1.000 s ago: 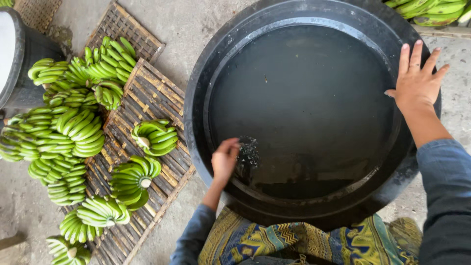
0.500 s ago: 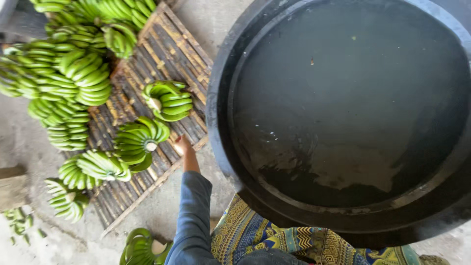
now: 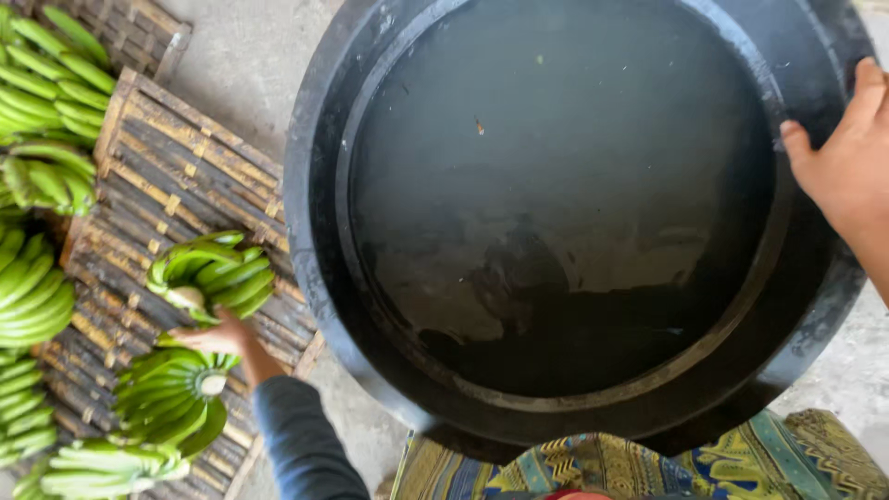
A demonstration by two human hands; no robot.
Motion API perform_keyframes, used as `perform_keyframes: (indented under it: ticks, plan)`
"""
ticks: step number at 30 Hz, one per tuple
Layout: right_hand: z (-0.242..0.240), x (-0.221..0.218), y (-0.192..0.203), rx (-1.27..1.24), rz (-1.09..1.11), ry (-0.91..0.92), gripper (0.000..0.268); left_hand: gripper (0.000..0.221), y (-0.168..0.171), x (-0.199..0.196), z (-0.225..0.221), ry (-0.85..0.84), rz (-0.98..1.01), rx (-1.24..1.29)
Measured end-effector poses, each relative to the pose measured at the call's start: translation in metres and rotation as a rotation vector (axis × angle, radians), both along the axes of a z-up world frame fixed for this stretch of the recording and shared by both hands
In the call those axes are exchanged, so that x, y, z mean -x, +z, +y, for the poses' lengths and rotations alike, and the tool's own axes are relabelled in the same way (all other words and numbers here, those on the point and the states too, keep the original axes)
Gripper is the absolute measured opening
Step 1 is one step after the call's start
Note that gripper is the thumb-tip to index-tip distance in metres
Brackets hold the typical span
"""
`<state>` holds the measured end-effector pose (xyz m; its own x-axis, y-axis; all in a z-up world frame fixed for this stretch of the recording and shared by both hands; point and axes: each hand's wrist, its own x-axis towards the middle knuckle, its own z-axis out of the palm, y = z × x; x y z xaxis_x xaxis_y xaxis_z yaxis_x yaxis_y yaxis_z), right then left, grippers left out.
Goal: The person washes bunches of green bananas by hand in a large tub of water, rinsing them and turning them over. They move each bunch aside after washing.
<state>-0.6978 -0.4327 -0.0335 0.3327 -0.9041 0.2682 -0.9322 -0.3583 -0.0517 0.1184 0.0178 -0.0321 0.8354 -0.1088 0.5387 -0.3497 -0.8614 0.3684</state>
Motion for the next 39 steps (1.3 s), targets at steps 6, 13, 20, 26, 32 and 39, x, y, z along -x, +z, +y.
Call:
perform_keyframes:
  ticks: [6,13,20,26,32,39]
  plan:
    - [0.010,-0.029,0.013,-0.159,-0.047,-0.151,0.083,0.133,0.034,-0.098,0.001,-0.277,0.344,-0.258]
    - [0.007,-0.026,0.012,-0.159,0.008,-0.128,0.081,0.088,-0.032,-0.130,-0.021,0.097,0.294,-0.494]
    - [0.012,-0.027,0.001,-0.074,0.018,-0.078,0.084,0.077,-0.007,-0.044,0.004,-0.034,0.256,-0.612]
    - [0.020,-0.041,0.017,-0.246,-0.162,-0.185,0.085,0.063,0.057,0.029,0.037,-0.086,0.397,-0.743]
    - [-0.001,-0.049,0.020,-0.162,-0.159,-0.179,0.087,0.055,0.152,0.085,0.080,-0.144,0.336,-0.647]
    - [-0.006,-0.056,0.018,-0.174,-0.178,-0.197,0.084,0.049,0.271,0.139,0.069,-0.601,-0.128,-0.347]
